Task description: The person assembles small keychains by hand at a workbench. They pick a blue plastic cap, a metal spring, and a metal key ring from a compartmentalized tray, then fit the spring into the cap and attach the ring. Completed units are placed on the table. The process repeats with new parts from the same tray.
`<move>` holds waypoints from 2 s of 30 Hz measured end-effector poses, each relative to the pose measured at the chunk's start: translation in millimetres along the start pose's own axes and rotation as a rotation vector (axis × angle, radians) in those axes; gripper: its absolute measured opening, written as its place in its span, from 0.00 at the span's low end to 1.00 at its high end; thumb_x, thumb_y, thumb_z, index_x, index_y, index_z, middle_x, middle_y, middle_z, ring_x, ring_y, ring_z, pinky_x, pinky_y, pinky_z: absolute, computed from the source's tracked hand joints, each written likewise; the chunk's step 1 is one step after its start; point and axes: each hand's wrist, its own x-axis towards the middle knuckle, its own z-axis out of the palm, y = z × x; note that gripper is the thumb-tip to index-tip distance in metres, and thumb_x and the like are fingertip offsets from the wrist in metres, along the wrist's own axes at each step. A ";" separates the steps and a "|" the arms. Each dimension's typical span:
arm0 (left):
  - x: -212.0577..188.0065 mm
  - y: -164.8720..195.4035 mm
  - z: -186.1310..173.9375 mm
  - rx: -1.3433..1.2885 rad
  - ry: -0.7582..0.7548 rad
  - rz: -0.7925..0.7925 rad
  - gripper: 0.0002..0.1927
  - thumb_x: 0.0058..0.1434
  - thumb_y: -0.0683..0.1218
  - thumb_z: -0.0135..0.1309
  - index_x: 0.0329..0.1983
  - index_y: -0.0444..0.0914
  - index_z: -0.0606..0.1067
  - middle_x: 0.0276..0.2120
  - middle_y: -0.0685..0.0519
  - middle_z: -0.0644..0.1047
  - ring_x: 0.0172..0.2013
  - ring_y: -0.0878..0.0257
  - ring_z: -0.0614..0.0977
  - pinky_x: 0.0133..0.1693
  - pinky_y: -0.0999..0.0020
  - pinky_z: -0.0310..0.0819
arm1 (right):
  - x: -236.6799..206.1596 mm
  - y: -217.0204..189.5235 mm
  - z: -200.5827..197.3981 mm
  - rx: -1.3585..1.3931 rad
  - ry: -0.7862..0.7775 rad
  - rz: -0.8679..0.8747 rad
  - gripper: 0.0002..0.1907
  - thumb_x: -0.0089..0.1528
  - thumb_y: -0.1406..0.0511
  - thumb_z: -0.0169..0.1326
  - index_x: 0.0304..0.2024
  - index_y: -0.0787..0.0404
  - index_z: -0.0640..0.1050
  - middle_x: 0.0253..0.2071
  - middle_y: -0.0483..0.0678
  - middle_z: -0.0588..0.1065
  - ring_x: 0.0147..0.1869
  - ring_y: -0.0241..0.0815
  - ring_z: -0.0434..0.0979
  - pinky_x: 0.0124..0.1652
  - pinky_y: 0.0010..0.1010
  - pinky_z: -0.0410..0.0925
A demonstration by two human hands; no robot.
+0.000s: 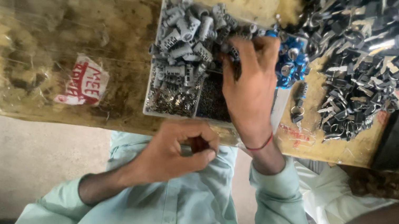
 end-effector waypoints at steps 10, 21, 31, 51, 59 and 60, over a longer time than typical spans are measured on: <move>5.2 4.0 -11.8 -0.200 -0.027 0.009 0.04 0.69 0.39 0.55 0.45 0.32 0.76 0.39 0.53 0.79 0.37 0.69 0.80 0.41 0.73 0.79 | -83.3 0.5 -59.4 0.343 -0.342 0.055 0.16 0.61 0.77 0.60 0.50 0.62 0.77 0.47 0.53 0.76 0.49 0.40 0.78 0.44 0.28 0.72; 11.7 -2.7 -9.1 -0.366 -0.009 -0.128 0.05 0.68 0.39 0.58 0.41 0.31 0.74 0.38 0.52 0.78 0.36 0.68 0.82 0.37 0.71 0.83 | -104.3 0.9 -45.4 0.583 -0.165 0.126 0.20 0.60 0.80 0.61 0.52 0.60 0.78 0.52 0.52 0.77 0.54 0.46 0.82 0.51 0.30 0.76; 14.8 0.4 1.3 -0.221 0.120 -0.277 0.06 0.63 0.37 0.61 0.34 0.31 0.75 0.27 0.52 0.79 0.24 0.72 0.79 0.23 0.77 0.76 | -104.9 1.7 -57.3 0.328 -0.123 0.011 0.21 0.58 0.80 0.63 0.50 0.56 0.83 0.53 0.51 0.77 0.50 0.42 0.82 0.45 0.28 0.77; 10.2 6.4 26.6 0.240 0.262 0.239 0.17 0.61 0.37 0.64 0.52 0.31 0.75 0.48 0.46 0.81 0.46 0.60 0.85 0.46 0.68 0.85 | -91.5 -21.0 -60.4 0.140 -0.134 0.037 0.16 0.56 0.73 0.69 0.45 0.64 0.81 0.44 0.50 0.76 0.42 0.43 0.81 0.36 0.32 0.74; 8.6 -2.7 -0.5 0.146 0.144 0.218 0.09 0.62 0.34 0.63 0.45 0.35 0.81 0.44 0.48 0.85 0.45 0.60 0.89 0.47 0.67 0.88 | -78.5 23.4 -78.2 0.076 -0.173 0.158 0.14 0.63 0.72 0.66 0.50 0.56 0.81 0.46 0.48 0.79 0.37 0.35 0.82 0.32 0.22 0.73; 8.9 -3.5 -1.1 0.127 0.123 0.232 0.09 0.62 0.34 0.63 0.45 0.35 0.81 0.45 0.48 0.85 0.46 0.59 0.89 0.49 0.66 0.88 | -74.1 29.4 -76.6 0.013 -0.131 0.157 0.14 0.64 0.71 0.67 0.52 0.57 0.81 0.46 0.49 0.77 0.37 0.36 0.80 0.33 0.25 0.72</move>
